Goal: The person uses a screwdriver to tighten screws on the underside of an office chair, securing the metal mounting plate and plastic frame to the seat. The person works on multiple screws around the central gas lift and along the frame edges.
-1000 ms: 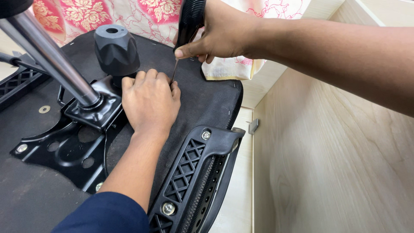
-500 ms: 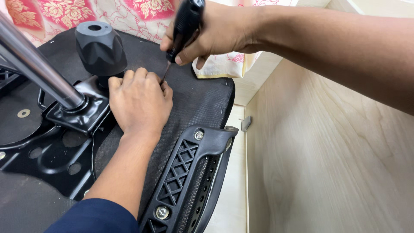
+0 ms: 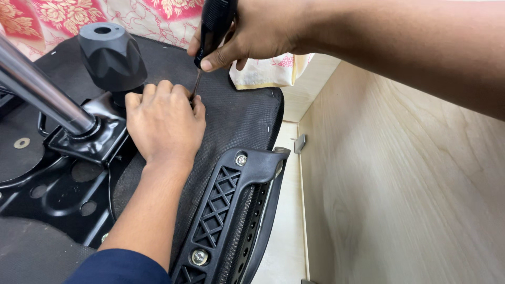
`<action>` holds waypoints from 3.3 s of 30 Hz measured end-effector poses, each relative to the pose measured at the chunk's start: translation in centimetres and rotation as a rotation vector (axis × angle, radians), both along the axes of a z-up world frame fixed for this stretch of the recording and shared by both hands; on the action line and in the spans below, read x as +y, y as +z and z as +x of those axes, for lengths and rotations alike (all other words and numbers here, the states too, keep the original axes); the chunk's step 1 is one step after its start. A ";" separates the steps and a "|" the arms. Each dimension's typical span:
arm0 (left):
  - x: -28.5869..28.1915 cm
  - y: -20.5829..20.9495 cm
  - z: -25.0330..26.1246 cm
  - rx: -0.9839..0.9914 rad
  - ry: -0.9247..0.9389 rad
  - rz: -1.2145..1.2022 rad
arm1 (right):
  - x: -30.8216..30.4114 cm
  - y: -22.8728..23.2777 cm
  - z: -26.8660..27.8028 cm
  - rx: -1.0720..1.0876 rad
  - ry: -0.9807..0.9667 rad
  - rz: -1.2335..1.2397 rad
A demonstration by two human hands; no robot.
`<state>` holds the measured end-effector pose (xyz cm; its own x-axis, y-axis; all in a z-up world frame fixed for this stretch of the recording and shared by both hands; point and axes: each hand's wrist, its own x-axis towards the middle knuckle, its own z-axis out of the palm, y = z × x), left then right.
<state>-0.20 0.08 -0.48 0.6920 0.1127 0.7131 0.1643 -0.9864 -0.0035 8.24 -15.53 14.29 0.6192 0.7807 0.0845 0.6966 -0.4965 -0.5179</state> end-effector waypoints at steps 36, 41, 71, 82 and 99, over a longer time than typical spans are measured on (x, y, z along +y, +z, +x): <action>0.1 -0.2 0.0 0.021 0.025 -0.002 | 0.2 -2.1 3.7 -0.070 -0.187 -0.084; 0.3 -0.3 0.0 -0.016 0.017 0.005 | 0.0 -1.7 3.6 0.017 -0.049 0.032; 0.1 0.6 -0.3 -0.019 -0.035 -0.061 | 0.0 -1.9 1.4 0.214 0.055 0.221; -0.1 0.8 -0.3 -0.017 -0.024 -0.066 | 0.3 -2.6 1.9 0.346 0.093 0.276; 0.3 0.0 0.1 -0.083 -0.049 -0.029 | 0.5 -2.1 0.9 0.243 0.002 0.178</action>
<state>-0.11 0.42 -0.48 0.6358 0.1015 0.7652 0.1147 -0.9927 0.0364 9.10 -15.00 12.17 0.6368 0.7679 0.0691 0.5421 -0.3822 -0.7484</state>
